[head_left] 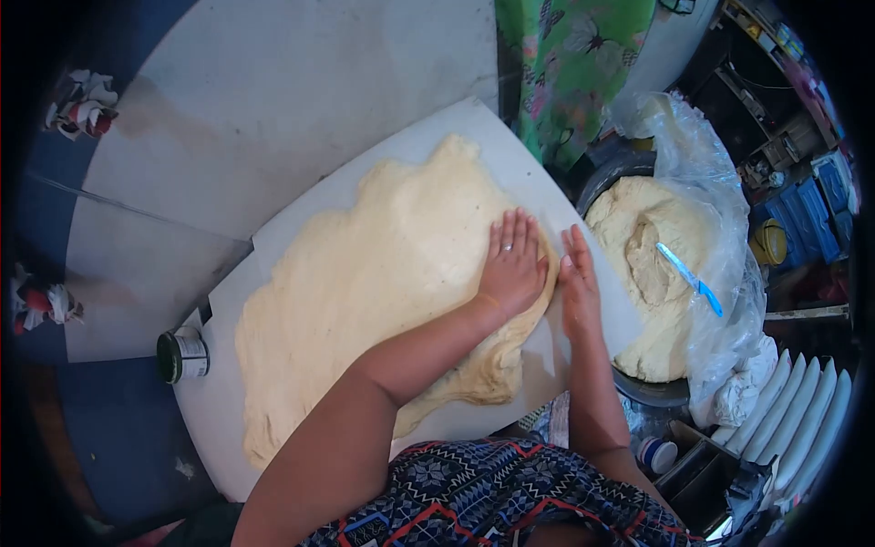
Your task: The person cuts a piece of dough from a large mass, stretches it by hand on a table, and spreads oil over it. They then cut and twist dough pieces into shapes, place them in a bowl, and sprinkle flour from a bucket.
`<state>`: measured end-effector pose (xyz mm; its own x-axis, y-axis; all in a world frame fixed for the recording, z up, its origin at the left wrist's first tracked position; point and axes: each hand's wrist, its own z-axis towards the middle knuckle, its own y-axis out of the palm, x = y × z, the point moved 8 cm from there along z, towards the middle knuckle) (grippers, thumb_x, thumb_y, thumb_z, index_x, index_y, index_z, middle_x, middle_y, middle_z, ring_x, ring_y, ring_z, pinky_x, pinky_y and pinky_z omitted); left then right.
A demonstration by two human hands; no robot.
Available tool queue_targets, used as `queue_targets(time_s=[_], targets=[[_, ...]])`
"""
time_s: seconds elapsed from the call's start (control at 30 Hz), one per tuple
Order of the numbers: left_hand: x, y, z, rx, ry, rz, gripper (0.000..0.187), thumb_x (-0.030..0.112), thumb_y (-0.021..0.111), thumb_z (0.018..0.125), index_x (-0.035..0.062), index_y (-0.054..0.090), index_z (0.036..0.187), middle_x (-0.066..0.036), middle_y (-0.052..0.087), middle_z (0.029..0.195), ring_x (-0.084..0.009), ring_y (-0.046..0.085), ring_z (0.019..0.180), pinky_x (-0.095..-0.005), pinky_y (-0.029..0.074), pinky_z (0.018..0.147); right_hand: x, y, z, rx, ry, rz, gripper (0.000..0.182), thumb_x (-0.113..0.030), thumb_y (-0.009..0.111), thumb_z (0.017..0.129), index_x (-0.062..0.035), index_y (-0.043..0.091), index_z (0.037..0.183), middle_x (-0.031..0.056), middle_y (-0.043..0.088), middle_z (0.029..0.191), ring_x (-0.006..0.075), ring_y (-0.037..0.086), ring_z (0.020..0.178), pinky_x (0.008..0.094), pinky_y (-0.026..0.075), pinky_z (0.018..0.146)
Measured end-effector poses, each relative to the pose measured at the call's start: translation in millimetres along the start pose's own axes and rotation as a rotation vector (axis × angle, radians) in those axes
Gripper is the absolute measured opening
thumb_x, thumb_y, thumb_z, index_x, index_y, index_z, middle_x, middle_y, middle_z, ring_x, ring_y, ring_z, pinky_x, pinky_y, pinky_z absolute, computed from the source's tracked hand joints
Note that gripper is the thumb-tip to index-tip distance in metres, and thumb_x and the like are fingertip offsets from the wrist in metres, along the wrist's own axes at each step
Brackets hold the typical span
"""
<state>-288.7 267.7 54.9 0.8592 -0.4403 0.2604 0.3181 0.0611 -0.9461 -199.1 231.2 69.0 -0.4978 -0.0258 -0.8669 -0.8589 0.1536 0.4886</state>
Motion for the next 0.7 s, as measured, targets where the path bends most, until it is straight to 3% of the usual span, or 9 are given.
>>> queue_targets(time_s=[0.1,0.17,0.27,0.33,0.37,0.43,0.57,0.6,0.7], targets=[[-2,1,16,-0.054,0.004,-0.009,0.067,0.034,0.038,0.088,-0.0064,0.022,0.139,-0.026,0.017,0.146,-0.0403,0.012,0.137,-0.0508,0.005,0.11,-59,28,-18,0.112,-0.446,-1.429,0.063,-0.028,0.045,0.094,-0.0043,0.015,0.144,0.0192,0.016,0.148,0.0333,0.013,0.137,0.0434,0.009,0.111],[-4,9,25,-0.09,0.061,0.007,0.066,0.034,0.038,0.089,-0.0019,0.02,0.141,-0.025,0.012,0.148,-0.0405,0.006,0.138,-0.0507,0.002,0.11,-46,71,-42,-0.025,-0.508,-0.849,0.067,-0.031,0.046,0.093,0.0008,0.014,0.142,0.0214,0.014,0.148,0.0367,0.01,0.138,0.0455,0.006,0.11],[-13,17,33,-0.163,0.17,-0.065,0.063,0.031,0.039,0.089,0.0027,0.021,0.142,-0.022,0.012,0.149,-0.0395,0.005,0.138,-0.0515,0.002,0.11,4,95,-77,-0.136,-0.609,-0.745,0.069,-0.035,0.045,0.093,0.0023,0.014,0.142,0.0223,0.013,0.148,0.0371,0.011,0.138,0.0481,0.006,0.11],[-38,7,41,-0.298,0.113,-0.574,0.055,0.021,0.045,0.086,0.0008,0.034,0.136,-0.022,0.024,0.145,-0.0364,0.003,0.139,-0.0458,0.001,0.112,47,82,-74,-0.421,-0.403,-1.485,0.068,-0.04,0.041,0.093,0.0002,0.017,0.142,0.0216,0.016,0.147,0.0349,0.014,0.138,0.0485,0.005,0.111],[-52,-5,36,-0.379,0.029,-0.951,0.052,0.018,0.044,0.087,-0.0001,0.037,0.135,-0.022,0.027,0.144,-0.0368,0.004,0.139,-0.0443,0.002,0.112,42,75,-73,-0.423,-0.394,-1.537,0.061,-0.043,0.035,0.094,-0.008,0.021,0.143,0.0139,0.02,0.148,0.0286,0.017,0.138,0.0532,0.003,0.11],[-81,-18,19,-0.224,-0.029,-1.101,0.048,0.018,0.042,0.09,0.0,0.038,0.134,-0.021,0.029,0.143,-0.0363,0.009,0.138,-0.0423,0.008,0.112,36,61,-69,-0.385,-0.354,-1.641,0.058,-0.042,0.034,0.094,-0.0124,0.023,0.143,0.0099,0.021,0.149,0.0269,0.018,0.138,0.0561,0.001,0.108],[-38,-51,-99,-0.025,0.055,0.076,0.063,0.04,0.042,0.091,0.0043,0.028,0.141,-0.017,0.024,0.147,-0.0318,0.019,0.137,-0.0505,0.013,0.11,36,33,-56,-0.3,-0.292,-1.709,0.051,-0.04,0.033,0.095,-0.0223,0.026,0.143,0.0028,0.023,0.149,0.0238,0.019,0.138,0.0633,-0.002,0.105],[-17,-37,-140,-0.247,0.14,0.108,0.068,0.046,0.039,0.09,0.0056,0.023,0.142,-0.014,0.021,0.148,-0.0307,0.018,0.137,-0.0519,0.011,0.11,38,27,-54,-0.268,-0.27,-1.701,0.051,-0.039,0.033,0.095,-0.0226,0.026,0.143,0.003,0.023,0.149,0.0242,0.018,0.138,0.0629,-0.002,0.105],[4,-45,-169,-0.178,0.146,0.004,0.065,0.048,0.036,0.091,0.0082,0.027,0.141,-0.015,0.022,0.148,-0.0311,0.017,0.138,-0.0529,0.01,0.109,35,19,-50,-0.252,-0.274,-1.695,0.05,-0.038,0.035,0.095,-0.0245,0.027,0.142,0.0029,0.023,0.149,0.0273,0.016,0.139,0.0633,-0.002,0.105]])
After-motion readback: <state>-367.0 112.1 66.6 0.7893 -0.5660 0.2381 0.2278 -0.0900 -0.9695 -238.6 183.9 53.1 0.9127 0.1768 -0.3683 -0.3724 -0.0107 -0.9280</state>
